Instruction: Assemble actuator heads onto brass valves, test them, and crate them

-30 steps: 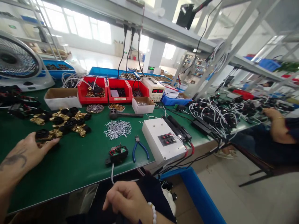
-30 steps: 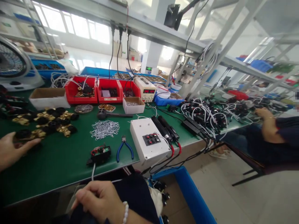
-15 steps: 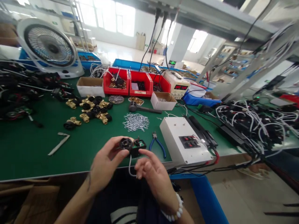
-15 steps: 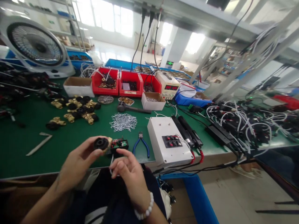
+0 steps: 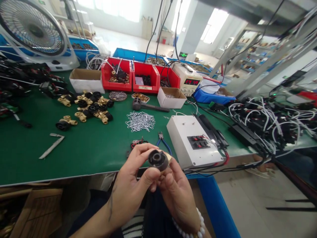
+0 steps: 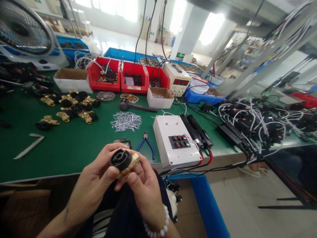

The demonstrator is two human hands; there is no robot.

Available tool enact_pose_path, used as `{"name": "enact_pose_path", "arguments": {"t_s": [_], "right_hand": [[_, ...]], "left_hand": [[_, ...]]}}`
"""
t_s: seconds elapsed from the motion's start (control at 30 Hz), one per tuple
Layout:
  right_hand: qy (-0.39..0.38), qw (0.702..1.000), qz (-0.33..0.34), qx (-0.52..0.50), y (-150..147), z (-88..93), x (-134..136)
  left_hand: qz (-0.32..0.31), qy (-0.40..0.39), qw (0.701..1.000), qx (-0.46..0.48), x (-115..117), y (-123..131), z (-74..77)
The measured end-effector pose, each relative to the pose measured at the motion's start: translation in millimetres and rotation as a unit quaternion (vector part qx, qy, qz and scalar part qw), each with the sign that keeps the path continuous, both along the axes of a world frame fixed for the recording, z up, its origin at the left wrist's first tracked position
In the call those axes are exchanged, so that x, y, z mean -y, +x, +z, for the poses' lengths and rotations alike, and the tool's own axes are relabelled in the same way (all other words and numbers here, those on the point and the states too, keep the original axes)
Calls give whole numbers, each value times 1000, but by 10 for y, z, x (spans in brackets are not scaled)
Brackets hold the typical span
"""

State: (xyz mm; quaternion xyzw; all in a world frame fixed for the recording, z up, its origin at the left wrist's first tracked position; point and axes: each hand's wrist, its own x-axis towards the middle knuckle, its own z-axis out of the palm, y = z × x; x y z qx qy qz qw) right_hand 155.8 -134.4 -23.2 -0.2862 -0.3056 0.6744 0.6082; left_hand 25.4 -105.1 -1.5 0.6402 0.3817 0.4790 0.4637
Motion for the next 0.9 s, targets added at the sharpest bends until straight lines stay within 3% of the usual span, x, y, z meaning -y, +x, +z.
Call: {"name": "enact_pose_path", "arguments": {"t_s": [0.13, 0.27, 0.37, 0.57, 0.9], "right_hand": [[-31, 999, 4, -21, 14, 65, 12], [-53, 992, 73, -86, 51, 114, 33], [-57, 985, 104, -127, 81, 119, 49], [-47, 986, 98, -127, 105, 132, 80], [-72, 990, 86, -90, 121, 120, 84]], "left_hand": [[-20, -16, 1000, -10, 47, 19, -7], [-39, -6, 999, -8, 58, 20, -6], [-17, 37, 999, -19, 61, 16, 28], [6, 114, 993, -41, 78, -27, 127], [-31, 73, 994, -80, 47, -69, 208]]}}
